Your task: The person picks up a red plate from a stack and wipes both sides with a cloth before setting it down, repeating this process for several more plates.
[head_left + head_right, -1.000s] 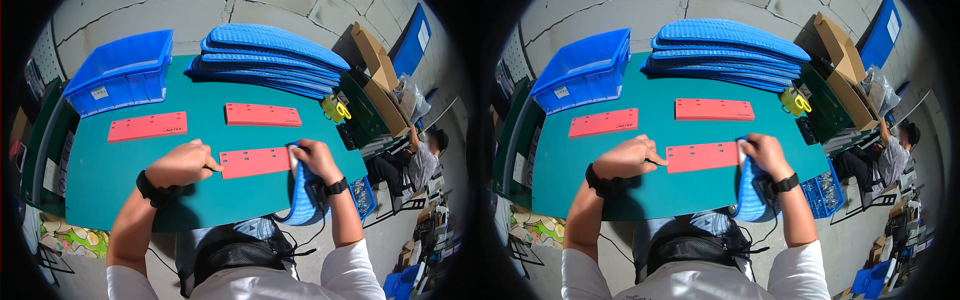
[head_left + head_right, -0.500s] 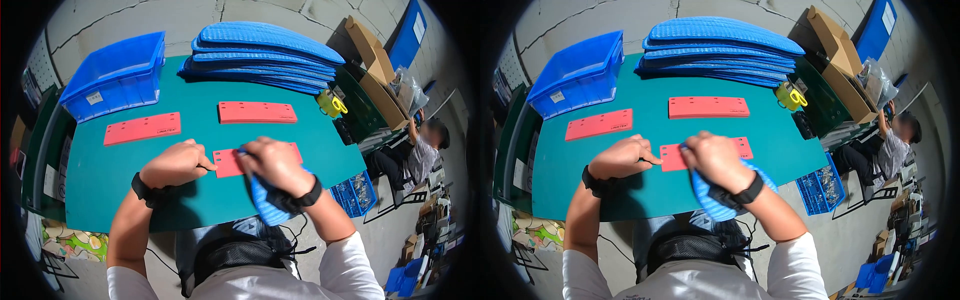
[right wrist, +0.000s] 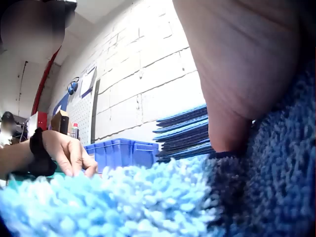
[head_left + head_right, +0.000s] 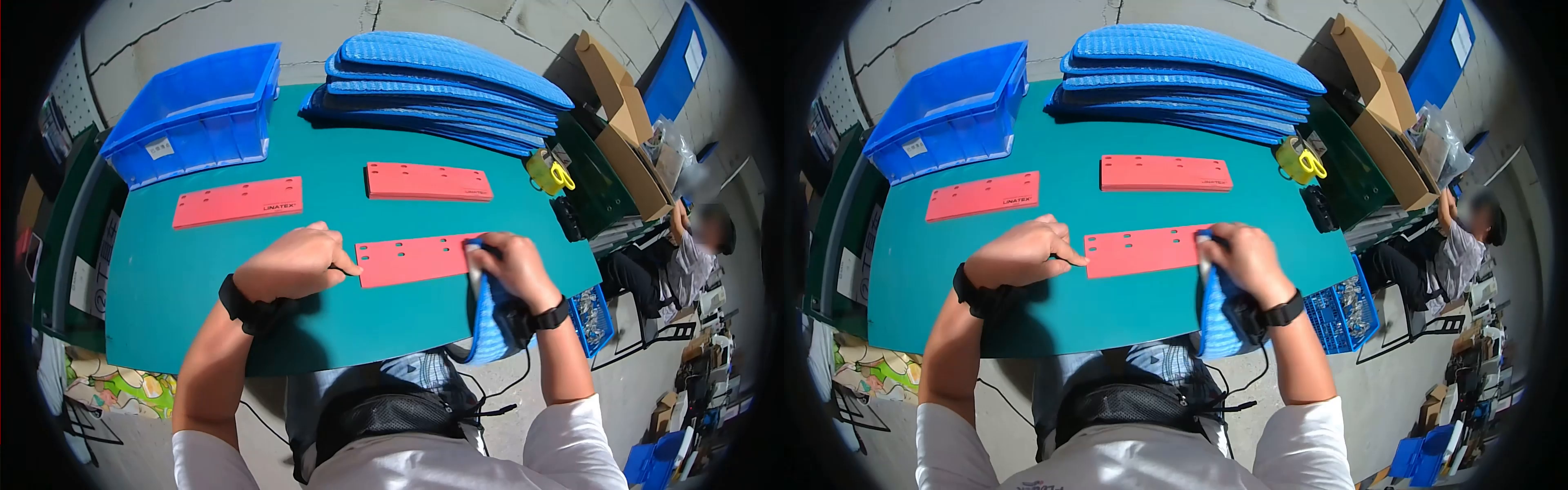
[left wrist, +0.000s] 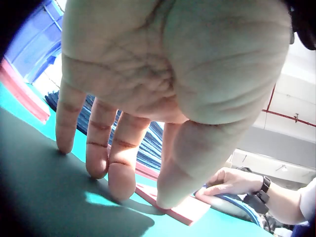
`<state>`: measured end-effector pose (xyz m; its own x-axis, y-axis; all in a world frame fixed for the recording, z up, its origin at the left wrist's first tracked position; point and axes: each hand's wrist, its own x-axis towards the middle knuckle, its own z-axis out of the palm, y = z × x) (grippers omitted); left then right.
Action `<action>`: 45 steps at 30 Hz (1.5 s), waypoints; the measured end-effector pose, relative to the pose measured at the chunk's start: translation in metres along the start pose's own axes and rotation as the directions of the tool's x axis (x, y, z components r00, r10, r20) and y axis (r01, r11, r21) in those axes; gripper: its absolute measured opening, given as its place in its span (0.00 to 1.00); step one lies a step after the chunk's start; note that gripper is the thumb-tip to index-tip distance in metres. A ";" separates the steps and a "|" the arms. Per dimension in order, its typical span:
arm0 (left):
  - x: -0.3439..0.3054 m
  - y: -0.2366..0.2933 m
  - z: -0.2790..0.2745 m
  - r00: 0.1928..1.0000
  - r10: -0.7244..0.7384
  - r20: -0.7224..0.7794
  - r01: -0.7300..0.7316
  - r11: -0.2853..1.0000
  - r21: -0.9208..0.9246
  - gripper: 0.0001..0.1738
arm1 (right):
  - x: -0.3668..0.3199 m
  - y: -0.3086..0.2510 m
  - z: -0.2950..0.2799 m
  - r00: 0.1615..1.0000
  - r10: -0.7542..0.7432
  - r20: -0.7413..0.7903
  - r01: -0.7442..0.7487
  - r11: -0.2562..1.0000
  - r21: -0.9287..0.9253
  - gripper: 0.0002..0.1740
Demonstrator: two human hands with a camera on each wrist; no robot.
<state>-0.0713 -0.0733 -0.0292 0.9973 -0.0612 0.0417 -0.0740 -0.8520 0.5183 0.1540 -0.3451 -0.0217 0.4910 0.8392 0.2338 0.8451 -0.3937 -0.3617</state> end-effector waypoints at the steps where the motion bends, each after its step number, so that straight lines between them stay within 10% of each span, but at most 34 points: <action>1: 0.000 -0.001 0.000 1.000 -0.001 -0.001 0.001 1.000 -0.002 0.17 | -0.002 0.006 -0.006 0.997 0.081 0.008 -0.080 0.996 -0.024 0.13; 4: 0.004 0.002 -0.001 1.000 -0.010 0.030 0.009 1.000 0.008 0.16 | -0.003 0.005 -0.005 0.997 0.016 -0.080 -0.034 0.975 -0.220 0.12; 13: 0.003 0.002 -0.004 0.997 0.077 -0.003 -0.076 0.996 0.034 0.17 | 0.026 -0.109 0.056 0.934 -0.356 0.032 0.357 0.933 -0.033 0.10; 21: 0.000 -0.004 0.000 0.997 0.073 -0.031 -0.074 0.997 -0.017 0.18 | 0.020 -0.036 0.024 0.984 -0.176 -0.019 0.176 0.984 -0.027 0.12; 27: 0.002 0.003 -0.002 0.999 0.036 -0.027 -0.037 0.999 -0.022 0.16 | -0.004 0.036 -0.018 0.975 0.221 -0.022 -0.220 0.975 0.042 0.15; 39: 0.005 0.001 -0.002 1.000 0.002 0.003 -0.002 0.999 0.052 0.14 | 0.037 -0.074 0.033 0.960 -0.278 0.006 0.278 0.959 -0.045 0.09; 45: 0.002 0.001 -0.003 1.000 -0.010 0.011 0.010 0.999 0.039 0.15 | 0.044 -0.043 0.034 0.986 -0.166 0.020 0.167 0.986 -0.029 0.15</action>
<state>-0.0691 -0.0731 -0.0262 0.9980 -0.0579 0.0273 -0.0638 -0.8722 0.4850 0.1322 -0.2786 -0.0267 0.3393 0.9002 0.2728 0.9210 -0.2589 -0.2910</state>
